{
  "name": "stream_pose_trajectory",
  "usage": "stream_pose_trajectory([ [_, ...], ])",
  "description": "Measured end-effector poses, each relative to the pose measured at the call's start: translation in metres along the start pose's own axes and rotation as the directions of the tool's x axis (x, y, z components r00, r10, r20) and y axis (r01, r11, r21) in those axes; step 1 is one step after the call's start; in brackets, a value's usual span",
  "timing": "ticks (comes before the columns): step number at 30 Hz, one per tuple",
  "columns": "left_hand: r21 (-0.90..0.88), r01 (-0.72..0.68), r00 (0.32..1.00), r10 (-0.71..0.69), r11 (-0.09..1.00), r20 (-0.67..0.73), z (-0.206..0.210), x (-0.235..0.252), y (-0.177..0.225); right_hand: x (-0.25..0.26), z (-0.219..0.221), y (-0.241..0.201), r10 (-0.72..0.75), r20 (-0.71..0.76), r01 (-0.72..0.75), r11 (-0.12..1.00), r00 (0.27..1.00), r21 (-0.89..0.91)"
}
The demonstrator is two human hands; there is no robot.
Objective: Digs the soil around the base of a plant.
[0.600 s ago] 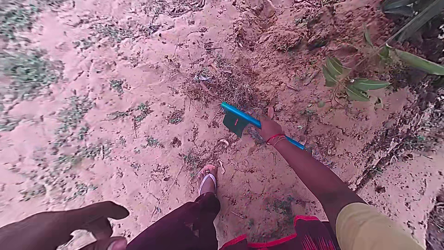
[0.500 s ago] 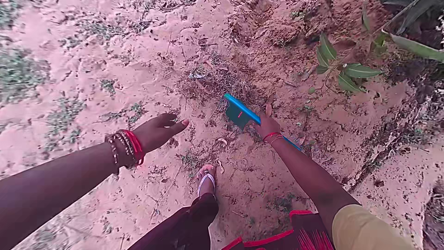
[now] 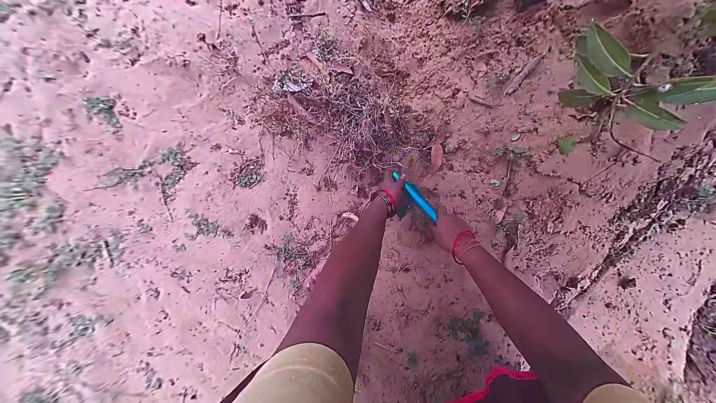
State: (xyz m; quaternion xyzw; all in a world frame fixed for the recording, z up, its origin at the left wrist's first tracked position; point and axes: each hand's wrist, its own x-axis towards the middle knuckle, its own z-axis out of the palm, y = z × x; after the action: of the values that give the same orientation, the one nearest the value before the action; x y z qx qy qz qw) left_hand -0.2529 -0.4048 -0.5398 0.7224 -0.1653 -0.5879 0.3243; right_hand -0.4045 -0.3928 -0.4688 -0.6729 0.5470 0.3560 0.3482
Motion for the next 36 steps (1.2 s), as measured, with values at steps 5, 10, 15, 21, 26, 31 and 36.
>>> stream_pose_trajectory([
  [5,0.067,0.001,0.984,0.011,0.998,-0.176,0.019,0.022,-0.005,0.014,-0.007,0.004,-0.058,0.003,0.058,0.996,0.998,0.071],
  [10,-0.052,0.022,0.981,-0.031,0.998,-0.194,0.020,0.017,-0.015,0.021,-0.004,0.023,-0.193,-0.013,0.193,0.969,0.981,0.156],
  [15,-0.206,-0.064,0.966,0.008,0.976,-0.260,0.034,0.001,-0.014,-0.011,-0.021,0.029,-0.165,-0.046,0.166,0.986,0.985,0.022],
  [21,-0.601,-0.068,0.974,-0.078,0.796,-0.213,0.060,-0.044,-0.034,-0.040,-0.027,0.038,-0.135,-0.066,0.119,0.971,0.989,-0.205],
  [26,-0.724,-0.053,0.958,-0.170,0.687,-0.231,0.055,-0.085,-0.032,-0.061,-0.031,0.039,-0.209,-0.015,0.191,0.917,0.978,-0.349],
  [31,-0.793,-0.046,0.965,-0.178,0.608,-0.193,0.071,-0.113,-0.014,-0.079,-0.062,0.068,-0.287,-0.018,0.244,0.845,0.958,-0.476],
  [36,-0.769,-0.164,0.962,-0.073,0.619,-0.264,0.100,-0.131,0.021,-0.093,-0.086,0.113,-0.334,-0.174,0.199,0.826,0.926,-0.527],
])
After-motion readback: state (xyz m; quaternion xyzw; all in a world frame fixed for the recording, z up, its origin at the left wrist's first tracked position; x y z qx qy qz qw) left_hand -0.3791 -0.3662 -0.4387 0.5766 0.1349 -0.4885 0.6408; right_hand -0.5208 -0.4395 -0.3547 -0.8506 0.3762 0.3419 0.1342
